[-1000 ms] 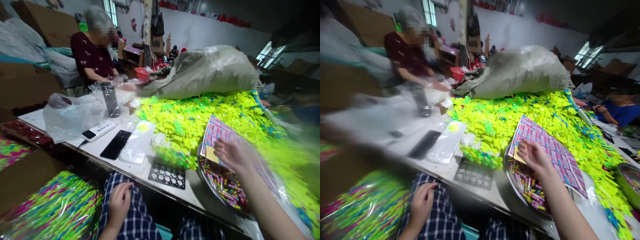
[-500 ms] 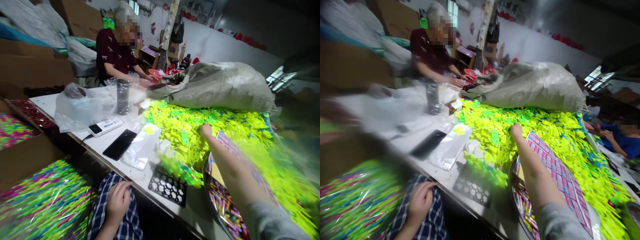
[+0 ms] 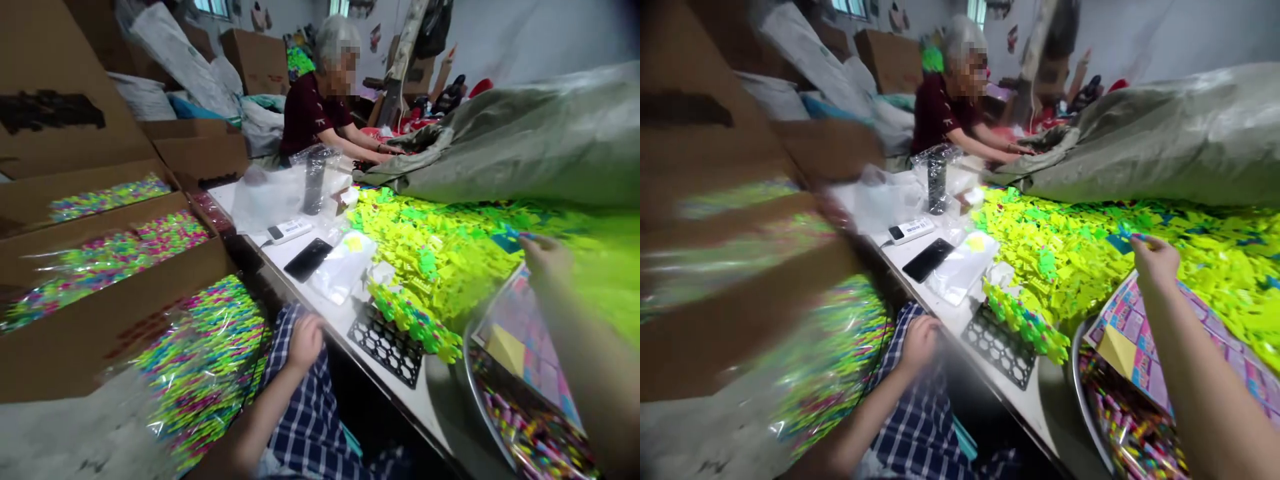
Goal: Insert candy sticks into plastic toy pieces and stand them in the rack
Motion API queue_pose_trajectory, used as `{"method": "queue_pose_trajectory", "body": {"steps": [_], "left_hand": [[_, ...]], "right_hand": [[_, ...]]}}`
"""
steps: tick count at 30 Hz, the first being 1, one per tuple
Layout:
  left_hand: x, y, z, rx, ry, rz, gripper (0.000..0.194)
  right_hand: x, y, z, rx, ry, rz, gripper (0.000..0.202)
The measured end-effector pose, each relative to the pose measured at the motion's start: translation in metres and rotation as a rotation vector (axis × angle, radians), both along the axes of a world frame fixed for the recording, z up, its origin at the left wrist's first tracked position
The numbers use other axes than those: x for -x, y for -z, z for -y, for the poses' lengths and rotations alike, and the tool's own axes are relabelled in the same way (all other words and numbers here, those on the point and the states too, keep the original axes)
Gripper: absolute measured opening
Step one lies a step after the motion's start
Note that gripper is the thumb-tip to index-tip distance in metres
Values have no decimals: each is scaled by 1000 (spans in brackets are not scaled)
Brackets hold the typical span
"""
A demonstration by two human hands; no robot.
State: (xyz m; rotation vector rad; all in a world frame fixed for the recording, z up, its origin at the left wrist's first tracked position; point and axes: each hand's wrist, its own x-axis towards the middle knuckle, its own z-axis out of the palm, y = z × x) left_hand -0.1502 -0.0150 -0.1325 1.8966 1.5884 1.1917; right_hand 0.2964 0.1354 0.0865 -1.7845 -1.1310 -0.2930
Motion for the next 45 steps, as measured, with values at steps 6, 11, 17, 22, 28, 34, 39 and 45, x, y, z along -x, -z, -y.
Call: {"method": "queue_pose_trajectory", "body": {"steps": [6, 11, 17, 22, 28, 34, 39, 45], "left_hand": [[-25, -28, 29, 93, 229, 202, 31], [-97, -93, 82, 983, 648, 1022, 46], [-130, -124, 93, 1244, 404, 1275, 22], [-126, -122, 95, 1103, 302, 1230, 30], [-107, -126, 89, 965, 329, 828, 31], [-97, -134, 87, 963, 364, 753, 36], [-96, -140, 87, 988, 396, 723, 34], [-94, -139, 87, 1027, 426, 730, 32]], "right_hand": [[94, -11, 183, -13, -431, 447, 15], [182, 51, 284, 278, -875, 324, 27], [191, 88, 303, 375, -859, -18, 27], [185, 80, 301, 403, -1069, -189, 27], [195, 94, 294, 28, -704, -1296, 32], [211, 95, 291, 113, -699, -1798, 21], [215, 97, 295, 81, -707, -1840, 18], [215, 101, 294, 68, -750, -1849, 17]]}}
